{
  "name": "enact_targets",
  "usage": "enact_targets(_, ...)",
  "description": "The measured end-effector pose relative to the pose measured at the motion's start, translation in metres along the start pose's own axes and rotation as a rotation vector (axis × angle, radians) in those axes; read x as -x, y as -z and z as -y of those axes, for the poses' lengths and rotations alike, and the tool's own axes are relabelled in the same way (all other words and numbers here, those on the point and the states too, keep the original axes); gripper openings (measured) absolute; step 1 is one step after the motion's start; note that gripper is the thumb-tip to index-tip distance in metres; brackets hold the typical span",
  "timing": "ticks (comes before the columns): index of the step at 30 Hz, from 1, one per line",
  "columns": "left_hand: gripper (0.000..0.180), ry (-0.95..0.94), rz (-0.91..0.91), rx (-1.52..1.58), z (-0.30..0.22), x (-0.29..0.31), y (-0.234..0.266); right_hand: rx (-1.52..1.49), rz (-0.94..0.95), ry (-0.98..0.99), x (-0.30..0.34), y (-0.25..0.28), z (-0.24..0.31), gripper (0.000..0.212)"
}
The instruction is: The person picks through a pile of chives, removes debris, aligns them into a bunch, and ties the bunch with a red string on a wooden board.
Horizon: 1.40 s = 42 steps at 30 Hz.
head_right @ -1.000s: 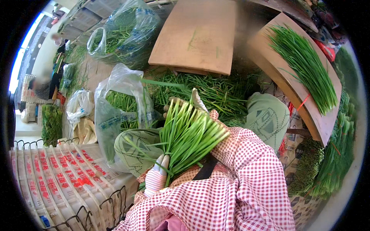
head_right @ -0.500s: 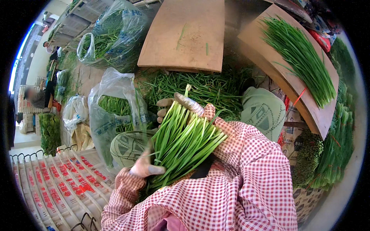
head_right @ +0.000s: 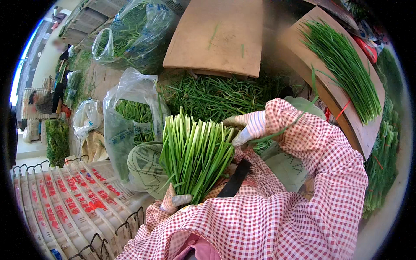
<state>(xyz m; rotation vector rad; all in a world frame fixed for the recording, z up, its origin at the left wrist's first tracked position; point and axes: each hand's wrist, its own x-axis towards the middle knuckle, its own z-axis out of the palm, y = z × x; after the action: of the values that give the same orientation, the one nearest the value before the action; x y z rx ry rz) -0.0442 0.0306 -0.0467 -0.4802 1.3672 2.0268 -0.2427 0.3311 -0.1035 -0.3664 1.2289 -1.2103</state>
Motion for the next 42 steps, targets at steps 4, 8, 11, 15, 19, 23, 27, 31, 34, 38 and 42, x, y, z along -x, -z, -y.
enact_targets(4,0.086,-0.091,-0.09,0.041,0.014,0.004,0.001,0.629,-0.251,0.065,0.002,-0.017,0.025,0.071)
enact_targets(8,0.074,-0.133,-0.184,0.094,0.022,0.013,-0.005,1.027,-0.39,-0.289,0.002,-0.026,0.051,0.055)
enact_targets(11,0.074,-0.163,-0.164,0.047,0.024,0.014,-0.006,0.904,-0.89,0.0,0.033,0.027,-0.008,0.027)
enact_targets(15,0.082,-0.176,-0.26,0.142,0.025,0.015,-0.016,0.277,-0.868,0.456,0.026,-0.036,0.026,0.025)
enact_targets(19,0.078,-0.252,-0.194,0.079,0.033,0.015,-0.012,0.302,-0.814,0.264,-0.009,-0.076,0.041,0.049)
enact_targets(23,0.082,-0.184,-0.279,0.039,0.026,0.014,-0.017,0.345,-0.801,0.256,-0.023,-0.064,0.043,0.032)
enact_targets(27,0.082,-0.209,-0.272,0.137,0.03,0.013,-0.014,0.561,-0.802,0.199,-0.027,-0.049,0.051,0.025)
enact_targets(31,0.074,-0.237,-0.293,0.165,0.03,0.019,-0.013,0.768,-1.03,0.286,-0.017,-0.011,0.05,0.02)
enact_targets(34,0.069,-0.26,-0.32,0.165,0.028,0.019,-0.013,0.765,-1.371,0.123,0.031,0.042,0.044,0.022)
enact_targets(38,0.069,-0.271,-0.336,0.171,0.03,0.013,-0.011,0.585,-1.223,0.278,0.046,0.041,0.004,0.021)
enact_targets(42,0.068,-0.265,-0.341,0.184,0.03,0.01,-0.01,0.535,-0.658,0.125,0.005,-0.051,0.04,0.036)
